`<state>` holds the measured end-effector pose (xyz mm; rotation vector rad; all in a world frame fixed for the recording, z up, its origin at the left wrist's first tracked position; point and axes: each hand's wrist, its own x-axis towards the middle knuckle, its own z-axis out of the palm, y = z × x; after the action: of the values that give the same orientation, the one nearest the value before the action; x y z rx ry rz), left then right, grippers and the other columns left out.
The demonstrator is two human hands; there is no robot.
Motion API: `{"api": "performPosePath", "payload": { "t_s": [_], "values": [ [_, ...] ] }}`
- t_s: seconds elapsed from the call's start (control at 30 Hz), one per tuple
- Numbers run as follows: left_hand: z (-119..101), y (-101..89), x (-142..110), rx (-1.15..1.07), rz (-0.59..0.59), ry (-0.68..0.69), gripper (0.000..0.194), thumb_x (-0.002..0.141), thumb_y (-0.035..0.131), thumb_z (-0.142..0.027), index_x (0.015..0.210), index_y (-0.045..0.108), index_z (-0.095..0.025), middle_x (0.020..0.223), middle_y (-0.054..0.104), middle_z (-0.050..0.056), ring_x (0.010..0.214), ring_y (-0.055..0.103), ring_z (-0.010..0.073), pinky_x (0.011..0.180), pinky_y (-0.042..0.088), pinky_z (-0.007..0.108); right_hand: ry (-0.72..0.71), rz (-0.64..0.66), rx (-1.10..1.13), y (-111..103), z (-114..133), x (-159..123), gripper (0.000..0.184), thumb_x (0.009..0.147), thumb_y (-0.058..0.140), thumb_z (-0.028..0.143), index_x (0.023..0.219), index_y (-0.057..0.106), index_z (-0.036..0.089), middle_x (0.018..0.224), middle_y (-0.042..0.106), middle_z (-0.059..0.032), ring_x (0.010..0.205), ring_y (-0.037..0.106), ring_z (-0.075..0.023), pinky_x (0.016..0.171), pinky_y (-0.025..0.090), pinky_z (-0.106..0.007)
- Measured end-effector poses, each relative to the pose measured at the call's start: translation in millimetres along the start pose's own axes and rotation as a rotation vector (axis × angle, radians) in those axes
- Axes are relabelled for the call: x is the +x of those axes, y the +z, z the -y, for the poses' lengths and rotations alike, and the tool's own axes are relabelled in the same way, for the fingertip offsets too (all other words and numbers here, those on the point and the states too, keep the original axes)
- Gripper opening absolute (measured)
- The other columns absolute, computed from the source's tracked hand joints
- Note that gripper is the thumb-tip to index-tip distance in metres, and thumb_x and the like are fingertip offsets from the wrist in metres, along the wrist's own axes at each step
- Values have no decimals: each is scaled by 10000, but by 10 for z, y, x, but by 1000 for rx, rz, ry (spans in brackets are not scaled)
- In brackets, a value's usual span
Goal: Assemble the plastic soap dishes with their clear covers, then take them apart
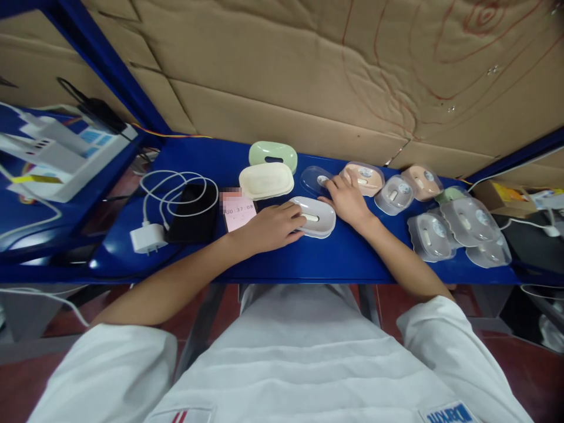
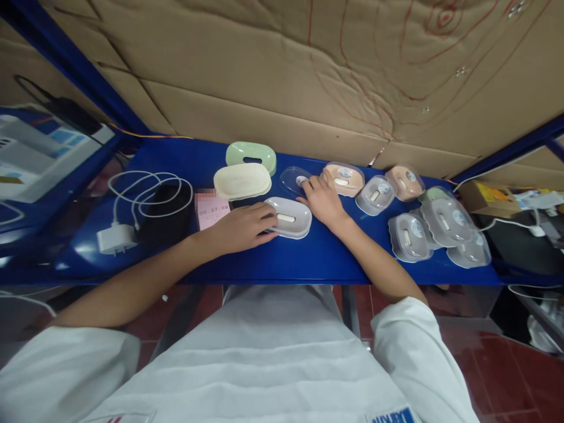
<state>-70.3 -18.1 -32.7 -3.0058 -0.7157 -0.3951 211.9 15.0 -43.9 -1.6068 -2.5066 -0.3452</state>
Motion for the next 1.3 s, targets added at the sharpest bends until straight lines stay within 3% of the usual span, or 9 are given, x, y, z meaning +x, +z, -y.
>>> {"api": "performPosePath", "payload": {
  "t_s": [0.07, 0.13, 0.3, 0.43, 0.63, 0.83, 0.93, 1.07, 1.3],
  "values": [
    [-18, 11, -3, -57, 6, 3, 137, 1079, 661, -296, 1086, 701, -165, 1227, 704, 114, 1150, 691, 269, 898, 573, 352, -53, 12, 60, -16, -87, -212, 456, 1112, 532, 427, 1420, 675, 125, 1248, 707, -207, 1235, 665, -386, 1163, 504, -601],
    [-30, 26, 2, -106, 1, -2, 126, 1076, 669, -291, 1102, 704, -173, 1258, 708, 107, 1168, 696, 261, 885, 582, 339, -81, -3, 136, 3, -188, -399, 444, 1116, 516, 442, 1407, 685, 152, 1266, 700, -205, 1228, 665, -383, 1083, 556, -558],
    [-20, 51, 26, -116, -16, 1, 141, 1075, 670, -302, 1119, 723, -179, 1292, 714, 116, 1159, 721, 278, 988, 606, 407, -71, -91, 387, 148, -407, -584, 588, 1087, 558, 581, 1538, 608, 208, 1559, 571, -208, 1476, 546, -391, 1226, 481, -603],
    [-9, 45, 18, -115, -72, 16, 153, 1055, 671, -277, 1142, 744, -175, 1446, 643, 164, 1363, 650, 342, 1127, 578, 486, 13, -121, 528, 167, -449, -522, 662, 1074, 546, 666, 1578, 606, 241, 1624, 567, -182, 1532, 532, -372, 1302, 421, -613],
    [18, 123, 13, -177, -148, -108, 196, 1006, 754, -305, 1173, 732, -204, 1416, 644, 141, 1236, 718, 300, 833, 676, 357, 34, -170, 678, -89, -185, -541, 560, 1089, 574, 629, 1511, 678, 276, 1481, 719, -113, 1388, 677, -308, 1240, 515, -553],
    [53, 102, 56, -79, -224, -205, 606, 955, 840, -337, 1494, 604, -198, 1595, 517, 230, 1459, 561, 447, 1158, 563, 618, -147, -79, 663, -145, -14, -553, 549, 1125, 518, 564, 1592, 606, 291, 1620, 603, -128, 1536, 544, -316, 1298, 445, -591],
    [65, 107, 50, -114, -178, -252, 734, 981, 814, -372, 1615, 500, -175, 1684, 439, 260, 1537, 502, 457, 1224, 511, 627, -205, -84, 595, -147, -14, -569, 536, 1131, 512, 536, 1599, 605, 291, 1646, 560, -143, 1562, 503, -324, 1302, 432, -602],
    [82, 155, 25, -149, -126, -231, 657, 1061, 709, -369, 1647, 482, -179, 1720, 437, 239, 1570, 497, 413, 1263, 487, 587, -225, -54, 441, -171, 20, -588, 628, 1092, 573, 594, 1637, 573, 281, 1584, 583, -176, 1510, 530, -356, 1251, 474, -620],
    [73, 108, 16, -139, -138, -244, 621, 1029, 762, -336, 1602, 545, -230, 1679, 502, 214, 1516, 553, 410, 1217, 533, 586, -290, 19, 421, -125, 48, -555, 628, 1121, 541, 521, 1711, 453, 324, 1807, 350, -118, 1682, 328, -352, 1334, 366, -664]
  ]
}}
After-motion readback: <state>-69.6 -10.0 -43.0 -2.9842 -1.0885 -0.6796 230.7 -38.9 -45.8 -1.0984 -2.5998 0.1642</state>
